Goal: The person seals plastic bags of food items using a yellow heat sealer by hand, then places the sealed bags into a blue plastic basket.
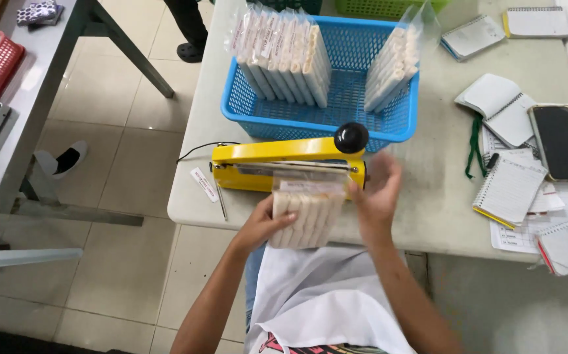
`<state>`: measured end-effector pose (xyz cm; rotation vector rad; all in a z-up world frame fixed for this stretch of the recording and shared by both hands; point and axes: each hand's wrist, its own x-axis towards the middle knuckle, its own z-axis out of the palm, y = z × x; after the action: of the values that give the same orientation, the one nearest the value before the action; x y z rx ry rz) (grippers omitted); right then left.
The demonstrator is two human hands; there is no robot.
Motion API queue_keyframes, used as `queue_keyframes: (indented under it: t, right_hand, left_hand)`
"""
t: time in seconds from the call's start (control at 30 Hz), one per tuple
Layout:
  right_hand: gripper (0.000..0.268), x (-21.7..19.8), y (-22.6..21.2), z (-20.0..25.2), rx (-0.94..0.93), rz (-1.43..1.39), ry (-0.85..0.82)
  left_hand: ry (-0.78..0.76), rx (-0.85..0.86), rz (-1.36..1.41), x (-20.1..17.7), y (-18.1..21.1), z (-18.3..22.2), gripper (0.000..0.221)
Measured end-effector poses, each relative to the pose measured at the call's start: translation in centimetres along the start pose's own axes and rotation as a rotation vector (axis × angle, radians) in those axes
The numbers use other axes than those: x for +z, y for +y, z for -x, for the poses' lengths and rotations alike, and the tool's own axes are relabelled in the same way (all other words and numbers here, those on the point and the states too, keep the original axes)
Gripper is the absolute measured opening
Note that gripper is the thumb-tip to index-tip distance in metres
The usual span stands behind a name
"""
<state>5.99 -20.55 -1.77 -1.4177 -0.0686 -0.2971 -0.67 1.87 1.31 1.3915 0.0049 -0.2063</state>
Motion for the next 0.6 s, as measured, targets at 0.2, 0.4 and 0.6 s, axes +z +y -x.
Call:
queue_keyframes:
  t: [0.2, 0.4, 0.6]
  right_hand:
    - [0.016, -3.8, -2.4, 6.9, 0.123, -0.154, -0.109]
    - [0.046, -3.2, -11.0, 2.5, -0.073, -0.171, -0.128]
    - [0.027, -13.1, -5.1, 0.5, -0.145, 0.154, 0.272]
  left_hand:
    - [-0.120, 0.404, -0.334, 2.9, 7.1, 0.5, 0.051]
    - [-0.214, 0.901, -1.324, 9.3, 20.4, -0.4, 0.010]
    - [0.098, 0.963, -1.721, 9.1, 30.4, -10.6, 0.010]
